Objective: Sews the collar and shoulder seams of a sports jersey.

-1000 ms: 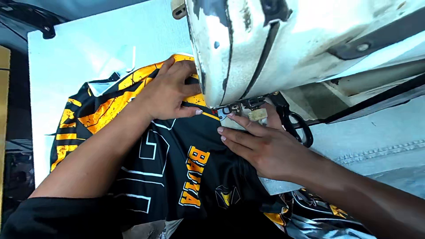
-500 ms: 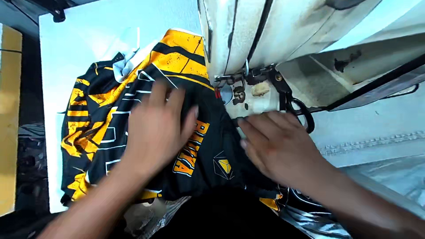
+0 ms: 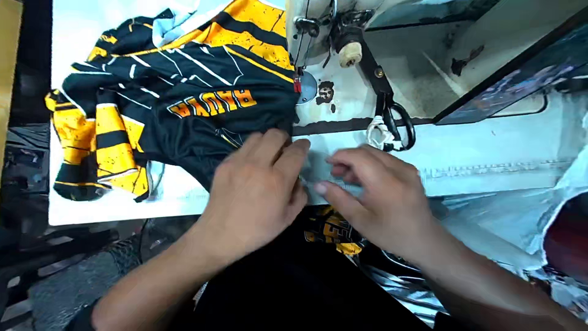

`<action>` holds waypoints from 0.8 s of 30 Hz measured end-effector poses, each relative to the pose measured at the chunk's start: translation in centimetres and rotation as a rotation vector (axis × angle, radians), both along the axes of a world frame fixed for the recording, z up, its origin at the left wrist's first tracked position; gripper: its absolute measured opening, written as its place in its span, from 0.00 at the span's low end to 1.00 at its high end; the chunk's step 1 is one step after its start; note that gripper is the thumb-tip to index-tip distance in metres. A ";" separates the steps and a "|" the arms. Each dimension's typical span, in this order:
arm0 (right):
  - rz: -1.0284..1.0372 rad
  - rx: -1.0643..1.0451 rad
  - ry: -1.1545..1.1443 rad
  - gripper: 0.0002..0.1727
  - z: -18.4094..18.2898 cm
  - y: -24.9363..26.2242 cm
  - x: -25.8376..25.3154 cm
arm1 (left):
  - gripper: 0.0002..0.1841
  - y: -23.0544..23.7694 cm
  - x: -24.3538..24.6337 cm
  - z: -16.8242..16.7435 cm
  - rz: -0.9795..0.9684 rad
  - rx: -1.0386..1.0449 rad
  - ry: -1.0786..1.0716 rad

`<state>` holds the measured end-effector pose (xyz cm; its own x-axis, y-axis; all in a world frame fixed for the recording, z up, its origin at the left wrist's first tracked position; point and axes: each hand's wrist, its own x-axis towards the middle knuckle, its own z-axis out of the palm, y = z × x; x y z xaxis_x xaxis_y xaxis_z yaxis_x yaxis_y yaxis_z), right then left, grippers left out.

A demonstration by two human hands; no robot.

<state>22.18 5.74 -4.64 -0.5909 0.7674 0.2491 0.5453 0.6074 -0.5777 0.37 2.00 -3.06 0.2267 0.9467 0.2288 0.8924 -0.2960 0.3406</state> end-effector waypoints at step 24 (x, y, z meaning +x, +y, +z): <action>0.112 -0.243 0.258 0.12 5.0 -0.1 3.1 | 0.09 -0.2 1.3 -4.0 0.286 0.334 0.039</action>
<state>25.28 5.67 0.32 -0.6163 0.7564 0.2193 0.3008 0.4834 -0.8221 1.63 1.83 -7.02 -0.0195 0.8481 0.5296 0.9646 -0.1233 0.2330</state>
